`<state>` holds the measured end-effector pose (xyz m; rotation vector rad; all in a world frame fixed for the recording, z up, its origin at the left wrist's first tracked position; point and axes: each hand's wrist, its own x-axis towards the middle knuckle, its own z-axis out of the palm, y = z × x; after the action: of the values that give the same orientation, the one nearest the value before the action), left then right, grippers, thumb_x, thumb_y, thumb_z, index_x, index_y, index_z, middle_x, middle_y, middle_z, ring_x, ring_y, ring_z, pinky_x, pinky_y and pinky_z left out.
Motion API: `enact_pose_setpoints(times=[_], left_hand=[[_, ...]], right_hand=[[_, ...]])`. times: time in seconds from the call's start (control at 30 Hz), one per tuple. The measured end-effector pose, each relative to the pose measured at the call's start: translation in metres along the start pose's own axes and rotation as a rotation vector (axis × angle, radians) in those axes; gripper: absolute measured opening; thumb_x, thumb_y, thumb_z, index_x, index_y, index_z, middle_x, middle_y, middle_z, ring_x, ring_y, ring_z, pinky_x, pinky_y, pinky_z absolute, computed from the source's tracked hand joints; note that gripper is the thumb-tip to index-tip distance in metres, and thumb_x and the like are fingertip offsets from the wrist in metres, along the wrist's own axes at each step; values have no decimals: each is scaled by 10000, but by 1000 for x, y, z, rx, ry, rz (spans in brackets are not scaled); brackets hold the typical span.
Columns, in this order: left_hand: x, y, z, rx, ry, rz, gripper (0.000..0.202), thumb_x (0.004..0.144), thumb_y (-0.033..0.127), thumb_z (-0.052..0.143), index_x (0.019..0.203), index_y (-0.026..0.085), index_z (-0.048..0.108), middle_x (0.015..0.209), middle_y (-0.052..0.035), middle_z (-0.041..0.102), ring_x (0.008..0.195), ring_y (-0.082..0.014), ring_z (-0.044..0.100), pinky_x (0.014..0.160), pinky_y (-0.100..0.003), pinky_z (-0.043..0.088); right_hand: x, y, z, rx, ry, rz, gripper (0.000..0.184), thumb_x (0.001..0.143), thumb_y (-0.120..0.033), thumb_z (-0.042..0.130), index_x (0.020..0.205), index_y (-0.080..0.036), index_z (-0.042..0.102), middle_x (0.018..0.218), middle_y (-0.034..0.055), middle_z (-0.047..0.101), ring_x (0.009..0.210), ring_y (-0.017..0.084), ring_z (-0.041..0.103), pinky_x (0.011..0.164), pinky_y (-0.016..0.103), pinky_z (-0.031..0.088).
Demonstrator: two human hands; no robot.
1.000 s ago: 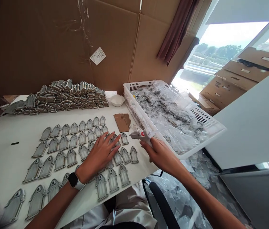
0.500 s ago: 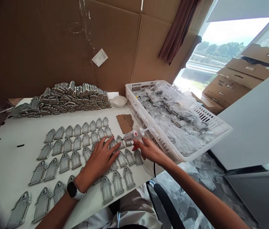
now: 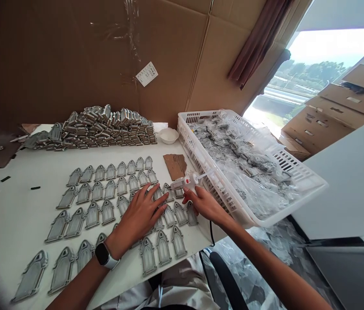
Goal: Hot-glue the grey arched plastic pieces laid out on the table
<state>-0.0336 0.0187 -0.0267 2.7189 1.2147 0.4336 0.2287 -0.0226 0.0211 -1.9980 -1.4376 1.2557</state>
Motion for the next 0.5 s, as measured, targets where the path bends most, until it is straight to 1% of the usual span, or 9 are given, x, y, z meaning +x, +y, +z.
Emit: enact_pose_setpoints(times=[0.1, 0.23, 0.37, 0.5], left_hand=[[0, 1, 1, -8, 12, -3, 499, 1145, 512, 443, 1563, 371, 676, 1716, -89, 531, 1634, -416, 414, 1256, -651, 503], [-1, 2, 3, -10, 1, -10, 503, 1148, 510, 431, 1565, 363, 671, 1722, -97, 521, 1635, -427, 410, 1254, -665, 498], [-1, 2, 5, 2, 7, -5, 512, 1152, 513, 413, 1569, 355, 663, 1720, -98, 522, 1633, -422, 412, 1253, -641, 499], [-1, 1, 8, 6, 30, -4, 500, 1149, 506, 428, 1565, 363, 665, 1715, -96, 521, 1634, -410, 401, 1258, -622, 490]], right_hand=[[-2, -4, 0, -98, 47, 3, 742, 1059, -801, 371, 1011, -126, 675, 662, 42, 603, 601, 128, 558, 662, 245, 447], [-6, -14, -3, -254, 109, -33, 715, 1080, -756, 384, 934, -127, 690, 798, 98, 687, 748, 167, 641, 769, 274, 465], [-7, -32, -13, -402, 92, -102, 679, 1105, -711, 377, 981, -130, 705, 906, 127, 733, 834, 196, 686, 824, 290, 460], [-4, -52, -20, -564, 63, -205, 570, 1103, -642, 456, 1004, -146, 719, 1001, 147, 747, 994, 252, 715, 877, 294, 435]])
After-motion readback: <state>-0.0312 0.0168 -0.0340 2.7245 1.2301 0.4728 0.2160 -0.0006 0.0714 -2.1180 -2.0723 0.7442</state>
